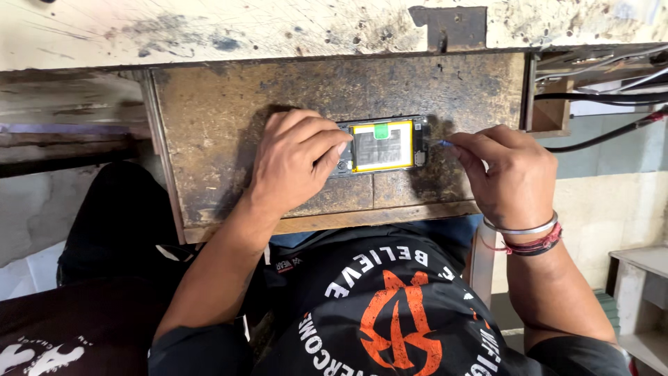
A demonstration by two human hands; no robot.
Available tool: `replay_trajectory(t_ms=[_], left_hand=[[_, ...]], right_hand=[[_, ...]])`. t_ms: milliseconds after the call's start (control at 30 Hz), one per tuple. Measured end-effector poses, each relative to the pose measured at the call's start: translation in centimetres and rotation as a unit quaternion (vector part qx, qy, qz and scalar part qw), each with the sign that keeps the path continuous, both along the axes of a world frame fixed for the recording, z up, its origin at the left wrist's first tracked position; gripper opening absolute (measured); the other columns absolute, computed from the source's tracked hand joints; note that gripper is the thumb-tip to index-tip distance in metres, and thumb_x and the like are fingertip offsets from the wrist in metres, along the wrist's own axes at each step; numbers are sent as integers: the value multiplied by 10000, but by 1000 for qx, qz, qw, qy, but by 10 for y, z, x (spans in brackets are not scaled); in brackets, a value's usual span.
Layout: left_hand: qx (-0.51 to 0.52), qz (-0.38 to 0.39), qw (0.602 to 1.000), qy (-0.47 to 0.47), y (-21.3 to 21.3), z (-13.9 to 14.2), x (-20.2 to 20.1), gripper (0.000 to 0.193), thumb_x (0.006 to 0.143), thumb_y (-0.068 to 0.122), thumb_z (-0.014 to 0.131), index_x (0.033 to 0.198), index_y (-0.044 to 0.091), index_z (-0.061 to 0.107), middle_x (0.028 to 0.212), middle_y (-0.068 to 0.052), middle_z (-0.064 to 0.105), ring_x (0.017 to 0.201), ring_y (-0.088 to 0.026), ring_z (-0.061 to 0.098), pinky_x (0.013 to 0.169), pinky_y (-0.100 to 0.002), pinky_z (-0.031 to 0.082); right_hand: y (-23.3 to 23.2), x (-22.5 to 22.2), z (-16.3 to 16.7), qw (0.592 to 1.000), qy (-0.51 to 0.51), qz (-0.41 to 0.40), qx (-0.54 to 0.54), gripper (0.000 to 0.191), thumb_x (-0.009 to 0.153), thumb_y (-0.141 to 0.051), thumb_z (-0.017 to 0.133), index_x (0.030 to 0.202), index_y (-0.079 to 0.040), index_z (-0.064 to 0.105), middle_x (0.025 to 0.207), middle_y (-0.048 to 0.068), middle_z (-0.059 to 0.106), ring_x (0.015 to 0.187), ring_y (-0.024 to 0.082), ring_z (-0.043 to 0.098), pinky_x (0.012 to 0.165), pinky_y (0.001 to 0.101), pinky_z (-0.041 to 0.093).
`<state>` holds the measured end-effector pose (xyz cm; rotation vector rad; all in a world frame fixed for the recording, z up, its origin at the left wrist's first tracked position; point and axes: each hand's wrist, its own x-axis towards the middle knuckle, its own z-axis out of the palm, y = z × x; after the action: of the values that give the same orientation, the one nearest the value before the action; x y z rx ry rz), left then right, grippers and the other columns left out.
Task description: The person pries open the back cover of a blue smartphone, removes the back panel, and works on the internal battery and components using a small pry tool and screwdriver. They lift the battery area, manipulate internal parts, and handle a second phone on the bench while another person stands nearby holding a phone.
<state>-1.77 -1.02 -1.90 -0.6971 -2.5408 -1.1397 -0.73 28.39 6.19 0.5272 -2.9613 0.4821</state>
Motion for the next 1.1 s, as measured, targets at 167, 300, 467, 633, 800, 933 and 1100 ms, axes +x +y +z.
replay_trajectory(t_ms=[167,300,467,633,800,933,1100], left_hand=[[8,6,1000,-9,0,1,-1,102,904,155,810,998,121,796,1048,9,736,1071,-212,644,948,-406,467],[15,5,999,-28,-3,1,-1,135,849,147,841,977,123,806,1047,15,728,1072,-220,642,938,-403,465],[-4,10,999,-34,-2,-2,-1,139,819,138,844,954,141,809,1052,27,730,1077,-224,644,920,-398,469],[7,10,999,-39,-1,-3,-2,137,821,145,848,952,141,807,1058,27,733,1071,-222,643,924,-396,487],[9,10,999,-37,-3,-4,-3,128,831,143,849,951,130,808,1047,19,737,1062,-232,641,920,-397,493],[4,7,999,-34,-4,-4,-3,116,826,147,843,936,132,811,1042,23,740,1062,-226,646,914,-400,488],[0,13,999,-42,-4,-3,-2,98,827,148,837,923,144,816,1033,29,741,1058,-218,647,886,-392,484]], right_hand=[[3,0,-2,997,42,7,59,88,968,-202,818,1052,-175,814,866,38,683,788,260,650,703,380,515],[-4,-3,6,996,37,15,77,95,950,-193,805,1045,-181,815,837,36,664,765,258,637,679,385,511],[-15,-6,25,980,81,115,139,287,788,-28,650,1018,-125,793,850,58,628,766,276,611,641,379,533],[-26,-23,27,918,64,210,330,91,835,-185,627,858,-115,680,827,42,597,776,198,602,600,307,521],[-24,-38,25,879,61,301,364,111,832,-225,613,800,-124,648,788,26,595,734,171,604,536,283,520],[-20,-43,28,881,101,318,335,134,841,-232,625,799,-107,650,767,29,603,691,161,589,527,276,510],[-22,-41,32,874,125,317,347,74,817,-198,630,803,-128,648,762,18,603,689,155,590,529,277,505]])
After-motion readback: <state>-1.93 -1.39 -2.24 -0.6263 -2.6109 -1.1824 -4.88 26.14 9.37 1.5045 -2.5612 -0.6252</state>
